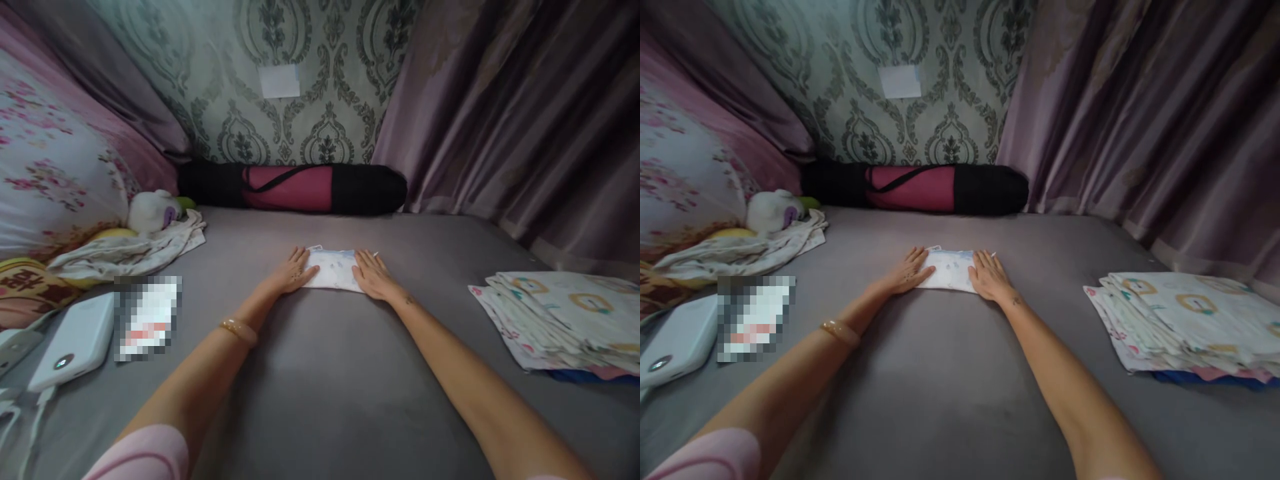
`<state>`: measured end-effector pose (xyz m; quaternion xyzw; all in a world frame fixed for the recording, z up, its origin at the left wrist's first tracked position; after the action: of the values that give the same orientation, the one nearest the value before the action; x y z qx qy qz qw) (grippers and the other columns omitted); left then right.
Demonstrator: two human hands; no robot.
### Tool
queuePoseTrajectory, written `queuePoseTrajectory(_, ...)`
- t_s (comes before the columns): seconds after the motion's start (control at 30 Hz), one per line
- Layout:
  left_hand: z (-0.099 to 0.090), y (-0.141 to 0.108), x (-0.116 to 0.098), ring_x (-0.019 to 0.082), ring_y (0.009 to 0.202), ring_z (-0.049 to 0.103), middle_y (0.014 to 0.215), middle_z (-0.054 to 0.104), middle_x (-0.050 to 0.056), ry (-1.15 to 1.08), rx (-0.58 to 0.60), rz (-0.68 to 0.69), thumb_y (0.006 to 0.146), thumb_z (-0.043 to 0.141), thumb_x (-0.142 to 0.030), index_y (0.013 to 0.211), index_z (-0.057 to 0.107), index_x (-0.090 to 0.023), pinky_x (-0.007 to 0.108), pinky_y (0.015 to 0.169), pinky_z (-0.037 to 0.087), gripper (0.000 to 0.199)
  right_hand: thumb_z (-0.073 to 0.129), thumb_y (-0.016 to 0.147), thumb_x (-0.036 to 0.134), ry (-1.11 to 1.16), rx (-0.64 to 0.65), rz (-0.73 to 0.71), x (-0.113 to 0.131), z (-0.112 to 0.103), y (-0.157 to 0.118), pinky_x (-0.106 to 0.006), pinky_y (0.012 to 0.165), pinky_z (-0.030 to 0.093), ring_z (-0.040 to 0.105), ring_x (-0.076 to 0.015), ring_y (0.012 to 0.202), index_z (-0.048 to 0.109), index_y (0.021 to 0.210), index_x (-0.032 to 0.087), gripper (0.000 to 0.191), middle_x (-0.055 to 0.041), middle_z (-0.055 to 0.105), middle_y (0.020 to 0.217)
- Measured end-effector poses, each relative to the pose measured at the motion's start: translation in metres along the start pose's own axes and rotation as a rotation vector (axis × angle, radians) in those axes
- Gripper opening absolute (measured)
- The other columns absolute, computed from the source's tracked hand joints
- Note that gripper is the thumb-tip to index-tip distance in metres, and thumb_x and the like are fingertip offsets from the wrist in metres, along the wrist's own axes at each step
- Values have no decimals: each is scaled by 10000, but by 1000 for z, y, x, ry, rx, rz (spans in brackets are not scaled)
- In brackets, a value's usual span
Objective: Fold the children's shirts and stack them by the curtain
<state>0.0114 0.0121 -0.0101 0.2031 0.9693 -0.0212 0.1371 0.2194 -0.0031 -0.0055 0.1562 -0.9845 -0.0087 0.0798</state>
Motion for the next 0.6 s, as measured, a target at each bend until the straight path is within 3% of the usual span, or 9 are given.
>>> queuePoseTrajectory(0.13,-15,12,2,273,1346,380,1421,470,132,-48,-90,60,941,303,-506,1333,490,-144,381,1097,305,565,216,958,387,34,4,-29,-4,-4,7,-476,1147,198,245,-279,1417,342,1455,71,601,-147,321,1522)
queuePoseTrajectory(0.23,-22,30,13,259,1139,555,1208,623,121,-135,-56,37,885,449,-363,1146,629,-156,364,1005,399,379,290,954,306,71,-6,-60,-12,-14,16,-425,1110,292,401,-248,1335,485,1371,139,490,-125,459,1440)
queuePoseTrajectory(0.3,-25,43,21,251,1033,598,1113,660,111,-178,-8,-1,818,533,-294,1105,647,-155,354,936,442,338,342,942,250,83,-15,-53,-21,-21,22,-386,1078,340,471,-230,1274,551,1311,169,432,-113,530,1375)
queuePoseTrajectory(0.43,-27,62,32,218,925,626,1066,671,109,-243,43,-49,726,615,-229,1150,617,-126,294,805,483,436,448,918,236,95,0,-22,-35,-28,28,-360,1034,386,509,-247,1231,548,1316,155,418,-133,569,1312)
queuePoseTrajectory(0.6,-29,67,34,210,862,625,915,693,75,-314,71,-64,662,667,-244,1018,671,-138,274,759,462,371,552,873,235,133,44,55,-40,-35,33,-367,1019,393,521,-272,1218,589,1268,157,405,-154,583,1287)
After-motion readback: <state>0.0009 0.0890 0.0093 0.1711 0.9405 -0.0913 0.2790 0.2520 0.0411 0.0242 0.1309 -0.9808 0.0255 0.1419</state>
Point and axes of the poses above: each hand's wrist, its own y-axis towards the middle knuckle, its own z-axis out of the palm, x = y × z, the point moved 8 cm from there along y, towards the middle knuckle
